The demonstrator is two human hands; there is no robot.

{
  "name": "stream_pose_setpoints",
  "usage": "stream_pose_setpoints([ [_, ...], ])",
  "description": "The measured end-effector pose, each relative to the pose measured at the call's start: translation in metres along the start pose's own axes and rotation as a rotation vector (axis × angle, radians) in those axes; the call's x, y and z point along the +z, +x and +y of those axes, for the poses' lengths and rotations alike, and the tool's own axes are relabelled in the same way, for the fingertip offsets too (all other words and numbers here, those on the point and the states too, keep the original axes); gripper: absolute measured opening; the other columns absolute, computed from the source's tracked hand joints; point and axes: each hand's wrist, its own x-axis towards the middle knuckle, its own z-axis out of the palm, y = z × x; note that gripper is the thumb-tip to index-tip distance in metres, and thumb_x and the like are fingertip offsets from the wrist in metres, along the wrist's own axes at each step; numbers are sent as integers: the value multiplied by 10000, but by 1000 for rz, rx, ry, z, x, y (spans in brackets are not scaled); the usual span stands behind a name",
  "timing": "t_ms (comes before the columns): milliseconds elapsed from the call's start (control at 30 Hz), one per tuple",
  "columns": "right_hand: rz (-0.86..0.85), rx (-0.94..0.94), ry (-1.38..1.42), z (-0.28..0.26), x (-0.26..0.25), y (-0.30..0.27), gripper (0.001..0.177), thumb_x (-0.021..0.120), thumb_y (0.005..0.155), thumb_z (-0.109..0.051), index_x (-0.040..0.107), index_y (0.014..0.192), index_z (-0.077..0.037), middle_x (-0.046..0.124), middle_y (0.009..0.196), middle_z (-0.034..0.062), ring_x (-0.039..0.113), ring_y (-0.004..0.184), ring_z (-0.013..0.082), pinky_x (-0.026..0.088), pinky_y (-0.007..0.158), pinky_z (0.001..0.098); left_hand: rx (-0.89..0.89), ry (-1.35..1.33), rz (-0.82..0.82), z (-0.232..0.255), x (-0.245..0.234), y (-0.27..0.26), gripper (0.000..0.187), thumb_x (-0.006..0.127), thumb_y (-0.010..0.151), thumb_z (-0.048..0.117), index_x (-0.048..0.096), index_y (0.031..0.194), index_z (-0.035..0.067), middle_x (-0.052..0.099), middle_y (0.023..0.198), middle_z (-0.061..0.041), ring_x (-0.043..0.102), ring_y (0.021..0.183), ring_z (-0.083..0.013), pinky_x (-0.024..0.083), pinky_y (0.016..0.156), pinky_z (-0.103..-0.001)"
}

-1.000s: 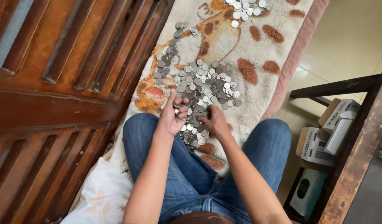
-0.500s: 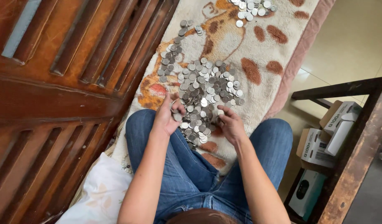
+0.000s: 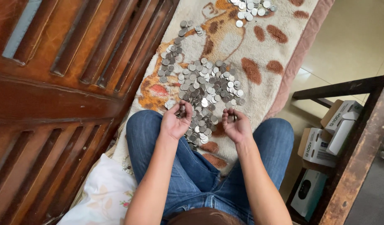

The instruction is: The person sits on a rug and stacks silver coins into cylindrical rolls by hand. They repeatedly pick up coins from a pile on the rug, align them into a roll, and place the completed roll onto a nearby table.

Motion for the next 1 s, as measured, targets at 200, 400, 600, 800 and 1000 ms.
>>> stream_pose_setpoints([
  [200,97,-294,-303,0,-16,-3,337,691,1079,-16,636,1405,55,724,1149,101,769,1077,181,670,1045,358,-24,569,-141,2,13,-24,434,560,1134,525,553,845,201,496,778,40,590,734,-128,562,672,-238],
  [400,14,-297,-397,7,15,-59,474,454,1102,11,543,1562,85,656,1333,207,705,1188,265,604,1117,432,-89,587,-227,-11,25,-50,441,586,1123,490,518,806,192,520,868,17,549,667,-84,494,533,-183],
  [600,-11,-498,-434,37,54,-103,420,535,1081,51,617,1493,56,701,1363,206,719,1243,256,607,1114,405,-91,396,-291,-36,7,-67,295,548,1159,230,693,1351,59,795,1083,-162,803,1106,-363,704,924,-515],
  [800,-61,-1147,-1037,74,84,-145,342,588,1083,108,795,1305,-51,802,1171,160,754,1113,227,641,990,372,-164,431,-235,-75,-8,-73,449,588,1081,224,688,1465,14,722,1480,-223,710,1339,-421,641,1083,-530],
  [1000,-370,-1436,-1478,92,90,-133,272,769,1010,-35,827,1273,-68,786,1324,134,704,1346,373,556,1173,477,-34,520,-119,-93,-29,-39,446,639,1110,367,745,1424,68,798,1223,-121,797,1119,-243,689,991,-404],
])
